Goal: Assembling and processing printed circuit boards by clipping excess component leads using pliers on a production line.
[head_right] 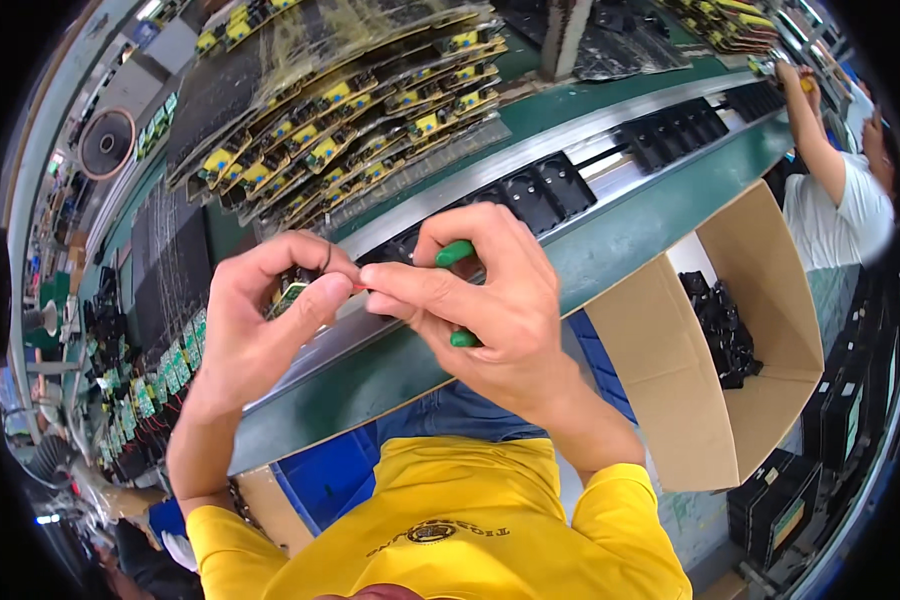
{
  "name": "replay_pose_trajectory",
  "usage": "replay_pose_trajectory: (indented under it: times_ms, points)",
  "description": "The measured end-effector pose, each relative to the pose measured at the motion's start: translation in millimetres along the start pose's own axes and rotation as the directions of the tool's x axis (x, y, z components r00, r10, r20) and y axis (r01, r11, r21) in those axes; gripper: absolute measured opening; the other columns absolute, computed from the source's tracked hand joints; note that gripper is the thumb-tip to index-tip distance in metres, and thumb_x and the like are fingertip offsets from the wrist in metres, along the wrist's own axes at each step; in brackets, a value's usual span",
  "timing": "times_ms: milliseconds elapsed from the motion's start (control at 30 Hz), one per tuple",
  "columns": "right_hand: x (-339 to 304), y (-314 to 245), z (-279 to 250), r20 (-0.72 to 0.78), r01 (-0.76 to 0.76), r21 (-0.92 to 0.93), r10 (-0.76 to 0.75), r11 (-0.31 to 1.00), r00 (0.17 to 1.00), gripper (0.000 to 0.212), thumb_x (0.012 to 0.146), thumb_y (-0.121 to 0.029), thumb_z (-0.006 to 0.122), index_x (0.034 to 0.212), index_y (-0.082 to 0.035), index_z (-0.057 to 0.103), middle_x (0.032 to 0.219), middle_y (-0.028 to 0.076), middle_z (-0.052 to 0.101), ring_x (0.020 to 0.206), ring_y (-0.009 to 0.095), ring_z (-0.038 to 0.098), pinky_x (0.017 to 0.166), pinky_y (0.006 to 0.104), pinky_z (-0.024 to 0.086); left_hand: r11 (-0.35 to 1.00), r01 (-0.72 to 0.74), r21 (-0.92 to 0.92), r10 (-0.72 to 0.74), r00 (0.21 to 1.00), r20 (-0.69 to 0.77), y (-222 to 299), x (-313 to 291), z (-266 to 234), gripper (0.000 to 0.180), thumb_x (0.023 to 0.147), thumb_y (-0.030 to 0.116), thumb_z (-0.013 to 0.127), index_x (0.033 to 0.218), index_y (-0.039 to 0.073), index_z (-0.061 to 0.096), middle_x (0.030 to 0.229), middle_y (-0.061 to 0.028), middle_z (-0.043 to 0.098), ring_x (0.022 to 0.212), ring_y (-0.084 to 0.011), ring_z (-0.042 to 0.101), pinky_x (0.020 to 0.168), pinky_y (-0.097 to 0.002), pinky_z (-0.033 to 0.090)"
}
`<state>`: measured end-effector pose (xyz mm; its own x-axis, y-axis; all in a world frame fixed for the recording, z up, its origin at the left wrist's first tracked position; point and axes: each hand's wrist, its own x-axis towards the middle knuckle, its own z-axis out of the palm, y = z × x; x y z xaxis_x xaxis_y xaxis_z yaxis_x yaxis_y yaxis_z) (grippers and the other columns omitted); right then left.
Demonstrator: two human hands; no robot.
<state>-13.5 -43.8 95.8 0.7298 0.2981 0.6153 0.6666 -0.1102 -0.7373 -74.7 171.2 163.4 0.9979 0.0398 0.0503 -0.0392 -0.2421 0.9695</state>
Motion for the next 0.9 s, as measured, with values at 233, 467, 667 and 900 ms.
replay_pose_trajectory:
  times_ms: [233, 467, 667, 900]
  points:
    - [-24, 23, 14, 0.286, 0.201, -0.499, -0.059, 0.843, 0.956, 0.021, 0.087, -0.021, 0.095, 0.107, -0.017, 0.09, 0.111, 0.003, 0.066, 0.089, 0.019, 0.058, 0.081, 0.0344, 0.051, 0.884, 0.067, 0.463, -0.074, 0.997, -0.002, -39, 16, -21, 0.007, 0.092, 0.002, 0.081, 0.09, -0.002, 0.077, 0.091, -0.0074, 0.077, 0.08, -0.0183, 0.064, 0.081, -0.0305, 0.054]
    - [-32, 36, 23, 0.283, 0.195, -0.515, -0.049, 0.835, 0.958, 0.022, 0.086, -0.02, 0.095, 0.108, -0.017, 0.09, 0.111, 0.003, 0.066, 0.09, 0.021, 0.058, 0.082, 0.0368, 0.052, 0.878, 0.068, 0.474, -0.081, 0.997, 0.009, -61, 22, -23, 0.006, 0.089, 0.002, 0.081, 0.091, -0.002, 0.077, 0.093, -0.0086, 0.079, 0.081, -0.0206, 0.067, 0.082, -0.0316, 0.055]
    - [-35, 40, 25, 0.283, 0.17, -0.487, -0.029, 0.856, 0.959, 0.022, 0.087, -0.019, 0.095, 0.108, -0.017, 0.09, 0.112, 0.003, 0.066, 0.092, 0.021, 0.058, 0.082, 0.037, 0.052, 0.877, 0.091, 0.472, -0.096, 0.995, -0.014, -68, 24, -24, 0.005, 0.088, 0.001, 0.081, 0.091, -0.002, 0.077, 0.093, -0.0083, 0.079, 0.081, -0.0212, 0.068, 0.081, -0.0326, 0.055]
    - [-35, 40, 25, 0.285, 0.15, -0.463, -0.014, 0.874, 0.958, 0.021, 0.088, -0.019, 0.095, 0.108, -0.016, 0.091, 0.112, 0.003, 0.066, 0.092, 0.021, 0.058, 0.081, 0.0369, 0.052, 0.859, 0.043, 0.511, -0.05, 0.999, 0.0, -74, 25, -22, 0.006, 0.089, 0.0, 0.08, 0.09, 0.0, 0.075, 0.09, -0.0045, 0.077, 0.081, -0.0158, 0.066, 0.082, -0.0277, 0.053]
